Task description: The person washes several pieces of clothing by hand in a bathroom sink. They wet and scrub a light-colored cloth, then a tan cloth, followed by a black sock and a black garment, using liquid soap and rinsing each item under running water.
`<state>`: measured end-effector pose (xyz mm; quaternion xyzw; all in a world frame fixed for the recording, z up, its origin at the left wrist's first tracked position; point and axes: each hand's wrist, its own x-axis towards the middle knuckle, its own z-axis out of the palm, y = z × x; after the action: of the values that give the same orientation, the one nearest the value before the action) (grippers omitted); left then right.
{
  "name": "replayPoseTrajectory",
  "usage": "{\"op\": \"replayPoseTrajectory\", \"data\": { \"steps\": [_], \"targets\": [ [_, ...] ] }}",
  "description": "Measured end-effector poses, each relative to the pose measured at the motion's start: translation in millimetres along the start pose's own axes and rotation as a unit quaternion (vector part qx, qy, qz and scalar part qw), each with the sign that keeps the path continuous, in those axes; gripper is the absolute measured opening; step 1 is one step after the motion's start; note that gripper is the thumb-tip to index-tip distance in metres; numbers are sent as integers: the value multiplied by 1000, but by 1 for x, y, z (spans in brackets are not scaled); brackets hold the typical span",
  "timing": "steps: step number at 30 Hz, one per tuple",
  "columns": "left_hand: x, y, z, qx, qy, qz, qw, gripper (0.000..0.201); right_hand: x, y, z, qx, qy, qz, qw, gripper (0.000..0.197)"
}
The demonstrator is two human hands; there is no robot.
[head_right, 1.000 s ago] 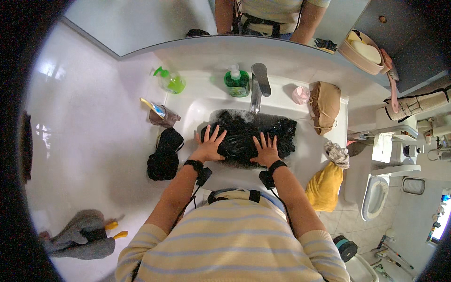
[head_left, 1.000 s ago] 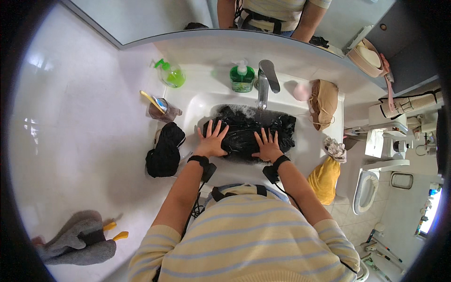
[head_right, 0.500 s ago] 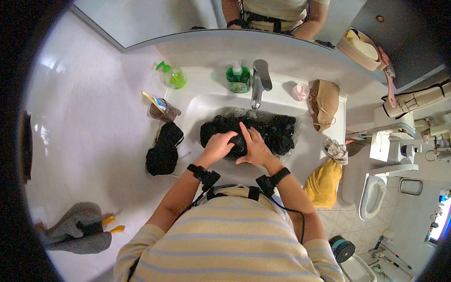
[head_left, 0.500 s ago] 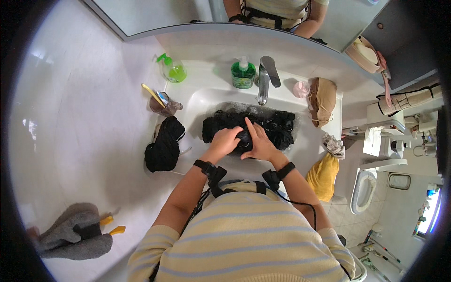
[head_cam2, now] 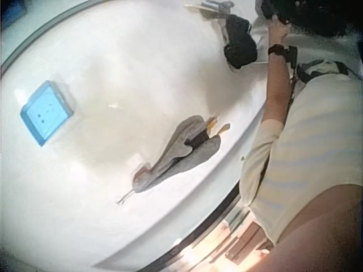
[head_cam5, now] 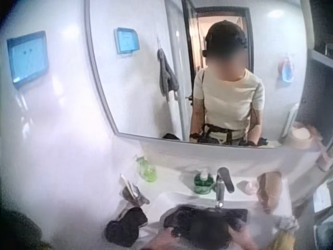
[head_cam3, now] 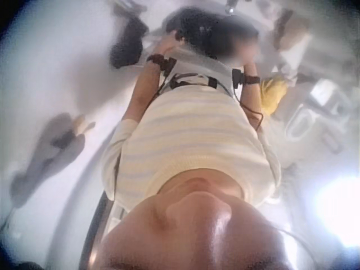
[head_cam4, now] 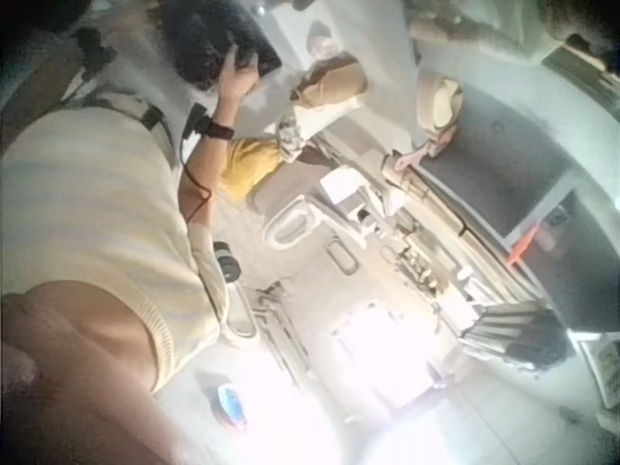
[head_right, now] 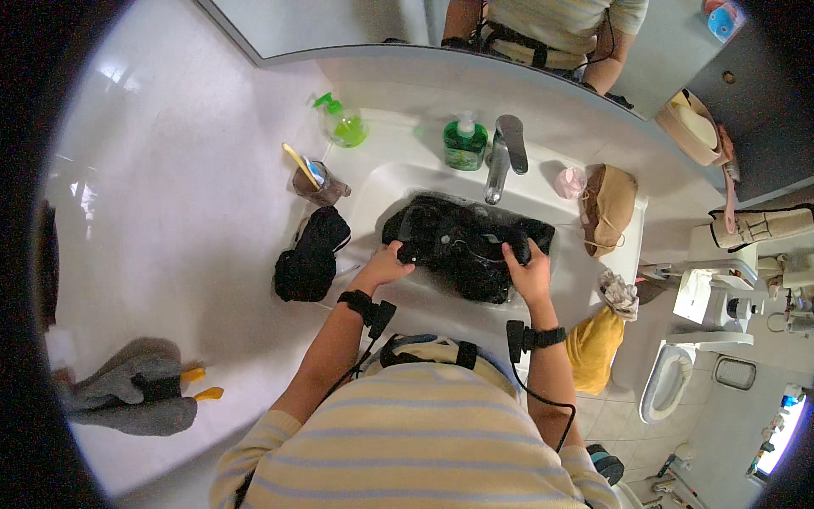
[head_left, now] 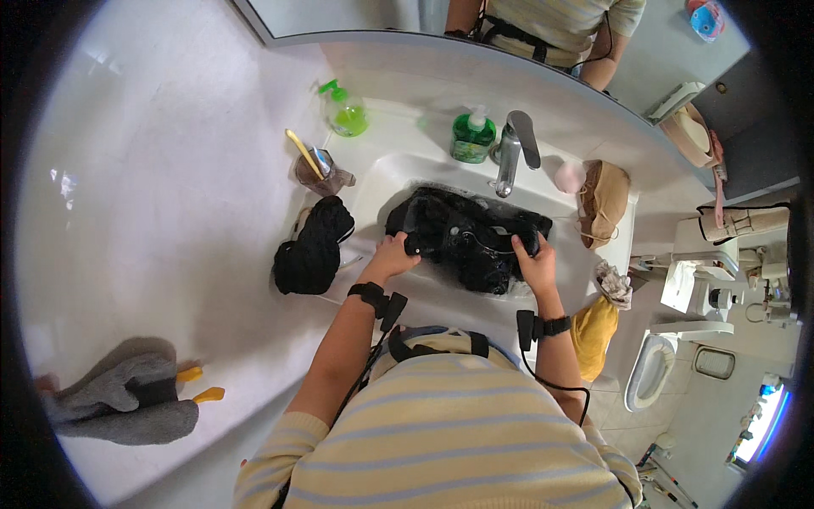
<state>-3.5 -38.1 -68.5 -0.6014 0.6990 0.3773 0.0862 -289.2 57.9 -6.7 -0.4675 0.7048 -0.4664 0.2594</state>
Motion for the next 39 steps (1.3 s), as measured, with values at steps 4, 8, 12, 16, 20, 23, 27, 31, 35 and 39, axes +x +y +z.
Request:
{"op": "replayPoseTrajectory", "data": {
  "steps": [4,8,12,16,20,23,27,31,35,39],
  "targets": [
    [-7,0,3,69,116,70,988,34,-5,-3,-13,-9,51,24,998,34],
    [6,7,0,-25,299,243,922,21,-7,7,-23,-36,66,82,994,41],
    [51,-10,6,-91,206,183,957,30,19,20,9,4,2,34,999,60],
    [36,43,5,-6,190,109,976,64,29,26,54,-195,-74,-84,974,97],
    [53,52,12,150,129,333,922,65,22,37,101,-415,-210,-119,877,91],
    [55,44,36,178,151,331,914,66,19,51,114,-468,-214,-104,851,84],
    [69,54,41,188,36,300,934,73,35,67,118,-482,-317,-22,817,85],
    [91,65,31,208,-61,284,934,75,59,72,122,-413,-433,96,795,86],
    [105,57,33,194,-95,284,934,70,65,74,129,-409,-493,161,751,83],
    [106,61,26,100,-117,249,956,59,63,60,129,-479,-391,62,783,91]
  ]
}}
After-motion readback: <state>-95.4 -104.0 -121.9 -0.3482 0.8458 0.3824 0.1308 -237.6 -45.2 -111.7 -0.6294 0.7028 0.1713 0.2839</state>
